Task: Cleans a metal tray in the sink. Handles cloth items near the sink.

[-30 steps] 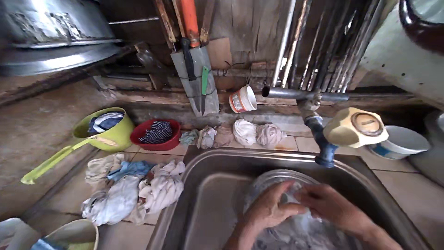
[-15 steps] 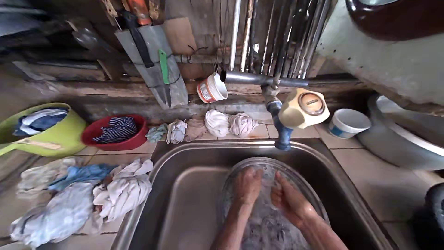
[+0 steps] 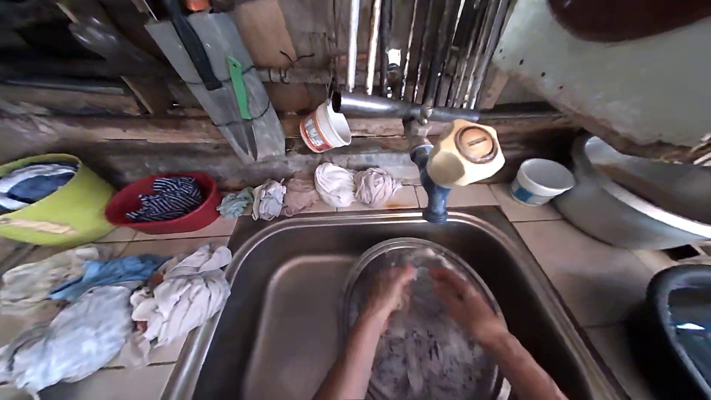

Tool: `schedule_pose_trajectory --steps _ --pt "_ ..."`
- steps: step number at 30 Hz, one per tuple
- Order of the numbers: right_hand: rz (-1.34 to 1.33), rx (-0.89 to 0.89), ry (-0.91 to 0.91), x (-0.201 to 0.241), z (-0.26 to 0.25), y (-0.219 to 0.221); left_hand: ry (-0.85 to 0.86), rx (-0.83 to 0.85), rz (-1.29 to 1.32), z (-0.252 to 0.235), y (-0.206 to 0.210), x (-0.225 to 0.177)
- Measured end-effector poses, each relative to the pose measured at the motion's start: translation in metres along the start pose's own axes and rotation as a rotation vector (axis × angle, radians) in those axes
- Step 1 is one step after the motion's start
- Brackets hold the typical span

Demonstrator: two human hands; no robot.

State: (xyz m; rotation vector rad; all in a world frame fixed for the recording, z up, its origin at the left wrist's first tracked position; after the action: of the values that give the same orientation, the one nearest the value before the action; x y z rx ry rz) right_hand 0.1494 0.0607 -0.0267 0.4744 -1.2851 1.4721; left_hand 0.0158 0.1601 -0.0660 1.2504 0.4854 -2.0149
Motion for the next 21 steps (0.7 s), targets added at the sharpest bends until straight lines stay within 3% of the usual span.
schedule_pose_trajectory --steps 3,7,12,15,17,21 --pt "0.326 0.237 -0.039 -0.026 0.029 0.040 0.046 0.164 -0.605 -0.004 0.008 -0.003" --pt "0.447 0.393 -0.215 -0.036 0.044 0.067 0.006 0.101 -0.996 -0.006 -0.011 0.010" --pt "0.535 0.339 0.000 -0.040 0.013 0.058 -0.022 0.030 -1.100 0.015 -0.025 0.015" --pt "0.448 0.342 -0.141 -0.027 0.015 0.067 -0.048 -0.017 -1.086 0.020 -0.028 0.019" --pt "0.330 0.383 -0.124 -0.035 0.013 0.061 -0.116 -0.014 -1.070 0.024 -0.030 0.028" --pt "0.270 0.158 0.188 -0.052 0.008 0.046 -0.244 0.004 -0.982 0.040 -0.030 0.042"
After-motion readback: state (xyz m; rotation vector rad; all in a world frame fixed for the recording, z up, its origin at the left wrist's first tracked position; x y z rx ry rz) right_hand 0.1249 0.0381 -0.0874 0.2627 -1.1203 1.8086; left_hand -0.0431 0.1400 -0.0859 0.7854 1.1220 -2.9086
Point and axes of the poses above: each hand's wrist, its own z-axis away from the middle knuckle, its own y-axis out of the palm, x = y × z, the point moved 8 cm from there along -z, towards the middle knuckle, and after that the axes turned 2 degrees about x, right-handed, at the moved point
